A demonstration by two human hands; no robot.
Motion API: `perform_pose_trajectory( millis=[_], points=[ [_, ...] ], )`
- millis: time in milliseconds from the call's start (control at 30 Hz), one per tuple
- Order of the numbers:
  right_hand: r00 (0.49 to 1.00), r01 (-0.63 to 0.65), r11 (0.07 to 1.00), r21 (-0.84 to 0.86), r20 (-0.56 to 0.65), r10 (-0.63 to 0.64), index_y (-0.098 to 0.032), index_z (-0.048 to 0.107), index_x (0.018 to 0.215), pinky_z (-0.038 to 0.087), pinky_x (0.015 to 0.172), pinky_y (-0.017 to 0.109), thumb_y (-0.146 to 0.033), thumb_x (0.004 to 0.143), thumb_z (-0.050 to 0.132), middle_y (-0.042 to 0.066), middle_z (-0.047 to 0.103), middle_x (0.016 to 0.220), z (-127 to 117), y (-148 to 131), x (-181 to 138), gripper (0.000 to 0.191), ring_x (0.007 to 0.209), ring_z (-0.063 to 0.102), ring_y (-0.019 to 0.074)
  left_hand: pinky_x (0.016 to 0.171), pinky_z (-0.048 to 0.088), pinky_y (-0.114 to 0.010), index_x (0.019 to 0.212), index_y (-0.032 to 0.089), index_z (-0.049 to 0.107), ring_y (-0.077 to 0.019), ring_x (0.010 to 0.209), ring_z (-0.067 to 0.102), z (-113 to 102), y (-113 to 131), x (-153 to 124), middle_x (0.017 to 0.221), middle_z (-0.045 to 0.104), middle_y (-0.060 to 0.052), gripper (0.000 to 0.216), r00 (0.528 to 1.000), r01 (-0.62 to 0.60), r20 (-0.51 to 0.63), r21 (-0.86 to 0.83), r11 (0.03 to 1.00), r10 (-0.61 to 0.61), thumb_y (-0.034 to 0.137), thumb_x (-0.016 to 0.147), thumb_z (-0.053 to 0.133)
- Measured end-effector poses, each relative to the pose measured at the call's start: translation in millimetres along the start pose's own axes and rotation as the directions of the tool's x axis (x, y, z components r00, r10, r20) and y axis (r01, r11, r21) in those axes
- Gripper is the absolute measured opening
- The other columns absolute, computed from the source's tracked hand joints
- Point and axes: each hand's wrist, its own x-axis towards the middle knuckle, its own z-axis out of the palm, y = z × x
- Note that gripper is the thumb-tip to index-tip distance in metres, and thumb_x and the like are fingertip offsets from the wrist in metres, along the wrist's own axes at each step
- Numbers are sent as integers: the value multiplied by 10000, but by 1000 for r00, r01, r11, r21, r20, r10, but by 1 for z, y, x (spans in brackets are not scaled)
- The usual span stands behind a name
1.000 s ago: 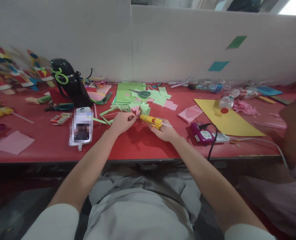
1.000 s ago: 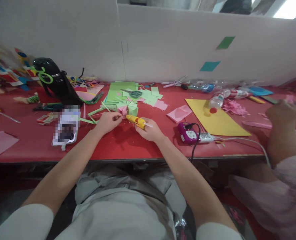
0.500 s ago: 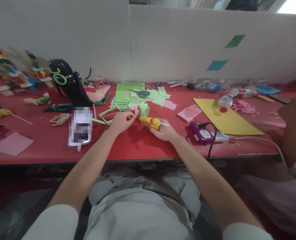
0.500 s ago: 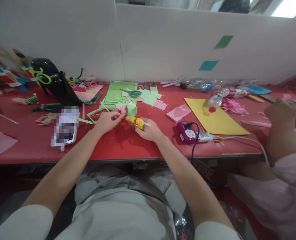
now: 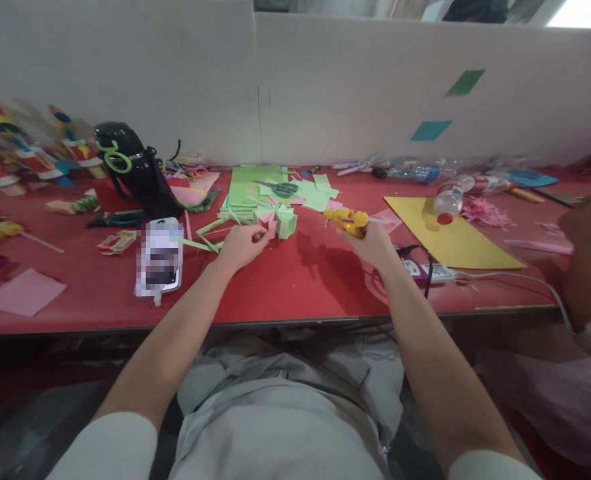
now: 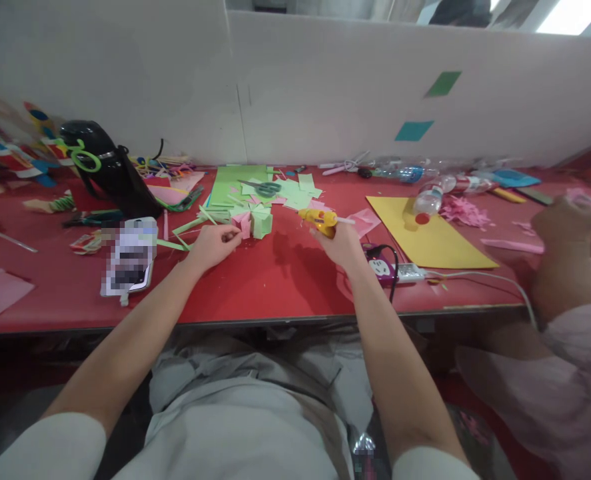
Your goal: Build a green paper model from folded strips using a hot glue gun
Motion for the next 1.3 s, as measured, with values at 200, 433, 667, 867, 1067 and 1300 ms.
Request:
perform_pose_trajectory(
  millis=[200, 433, 667, 867, 1067, 1300],
  points=[
    [990, -111, 990, -86, 75, 117, -187, 579, 735, 410, 583, 325, -458, 792, 666, 54, 591, 642, 13, 8, 22, 290, 579, 518, 187, 635, 387, -295, 769, 185, 716, -161, 613, 554, 2, -1, 0, 640, 640, -29, 216, 1000, 6, 5, 12, 1000, -6, 319, 838, 561],
    [993, -67, 998, -5, -96, 66, -137, 585, 1087, 509, 726, 405, -513, 690, 756, 142, 658, 1002, 27, 11, 9, 573, 853, 619, 269, 602, 372, -286, 774, 187, 719, -146, 571, 520, 5, -5, -1, 608, 622, -17, 232, 1000, -20, 8, -3, 1000, 20, 340, 848, 561],
    [858, 279, 959, 40, -460, -230, -181, 607, 1130, 531, 817, 402, -383, 952, 439, 155, 644, 1091, 10, -43, -19, 317, 942, 639, 239, 618, 367, -286, 740, 184, 710, -145, 584, 525, 3, 0, -1, 609, 612, -17, 231, 1000, -18, 19, 18, 1000, 18, 324, 840, 556],
    [916, 293, 946, 140, 241, -320, -195, 715, 826, 500, 695, 331, -266, 845, 603, 59, 727, 795, 48, -63, -2, 134, 710, 642, 195, 604, 353, -287, 745, 184, 713, -150, 580, 511, 3, 0, -1, 609, 610, -20, 251, 999, -36, 21, 33, 999, 35, 341, 846, 545],
    [924, 260, 947, 187, 235, -300, -188, 733, 779, 453, 663, 296, -286, 841, 614, 34, 731, 763, 74, -70, 4, 166, 669, 616, 168, 612, 359, -290, 760, 188, 724, -153, 590, 528, 3, -1, -1, 630, 634, -23, 221, 999, -28, 32, 24, 999, 27, 323, 836, 565],
    [949, 286, 949, 130, 99, -299, -189, 673, 722, 409, 617, 282, -233, 786, 584, 42, 690, 721, 85, -77, -11, 118, 651, 582, 169, 618, 355, -296, 740, 188, 714, -153, 584, 521, 5, 0, -1, 624, 628, -23, 226, 999, -40, 33, 31, 999, 39, 337, 839, 574]
  ],
)
